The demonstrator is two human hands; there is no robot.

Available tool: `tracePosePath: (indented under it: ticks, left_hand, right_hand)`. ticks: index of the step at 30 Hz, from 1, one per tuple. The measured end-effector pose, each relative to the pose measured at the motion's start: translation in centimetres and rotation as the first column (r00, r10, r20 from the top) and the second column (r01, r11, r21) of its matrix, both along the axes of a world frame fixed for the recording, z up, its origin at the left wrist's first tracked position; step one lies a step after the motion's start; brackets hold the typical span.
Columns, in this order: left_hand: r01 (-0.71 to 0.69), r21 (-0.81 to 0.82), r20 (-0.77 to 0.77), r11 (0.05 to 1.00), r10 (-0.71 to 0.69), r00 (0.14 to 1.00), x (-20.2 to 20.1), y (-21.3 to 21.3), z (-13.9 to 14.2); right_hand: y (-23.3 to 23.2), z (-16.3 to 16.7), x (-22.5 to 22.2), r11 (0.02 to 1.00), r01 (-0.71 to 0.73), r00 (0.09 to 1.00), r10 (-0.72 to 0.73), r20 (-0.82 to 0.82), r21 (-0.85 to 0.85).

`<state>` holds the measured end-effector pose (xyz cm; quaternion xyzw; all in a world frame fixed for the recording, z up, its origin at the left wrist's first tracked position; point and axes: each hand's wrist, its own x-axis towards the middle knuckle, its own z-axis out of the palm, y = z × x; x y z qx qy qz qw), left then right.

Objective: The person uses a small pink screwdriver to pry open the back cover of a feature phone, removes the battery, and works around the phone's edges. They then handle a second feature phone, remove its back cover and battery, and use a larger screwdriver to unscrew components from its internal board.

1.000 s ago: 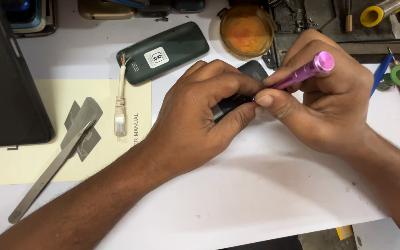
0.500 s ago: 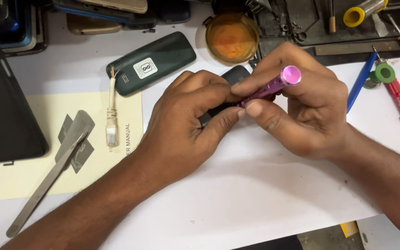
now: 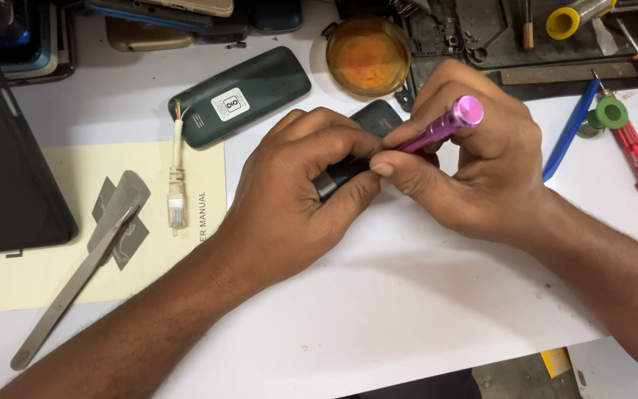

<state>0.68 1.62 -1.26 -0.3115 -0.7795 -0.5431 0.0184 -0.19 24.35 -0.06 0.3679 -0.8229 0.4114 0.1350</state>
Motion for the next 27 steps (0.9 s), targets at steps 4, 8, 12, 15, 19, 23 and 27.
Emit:
tracePosePath:
  ticks: [4,8,12,15,19,23,27]
  left_hand:
    - [-0.008,-0.008,0.011,1.0,0.008,1.0,0.0,0.2,-0.1]
    - [-0.013,-0.02,-0.003,1.0,0.013,1.0,0.0,0.0,0.0]
    - [-0.012,-0.035,0.031,0.999,0.013,0.999,0.0,0.1,0.2]
    - [-0.019,-0.018,0.017,1.0,0.019,1.0,0.1,0.1,0.3]
    - [-0.015,-0.043,-0.01,0.999,0.015,1.0,0.0,0.1,0.0]
    - [-0.01,-0.028,0.018,1.0,0.011,1.0,0.0,0.2,-0.1]
    - [-0.028,-0.028,-0.029,0.999,0.027,0.999,0.1,0.1,-0.1]
  right_hand:
    - [0.1,-0.5,-0.3,1.0,0.012,0.999,-0.011,-0.053,0.019]
    - [-0.4,-0.5,-0.2,1.0,0.013,0.999,-0.012,-0.044,0.016]
    - [-0.7,0.4,0.0,1.0,0.003,0.999,-0.002,-0.036,0.021]
    - [-0.6,1.2,0.6,0.997,-0.044,0.994,0.049,0.093,-0.057]
    - [-0.6,1.3,0.8,0.997,-0.031,0.989,0.041,0.139,-0.072]
    - [-0.4,1.1,0.6,0.997,-0.037,0.991,0.045,0.127,-0.065]
    - [-0.1,0.8,0.2,0.998,-0.04,0.994,0.044,0.096,-0.043]
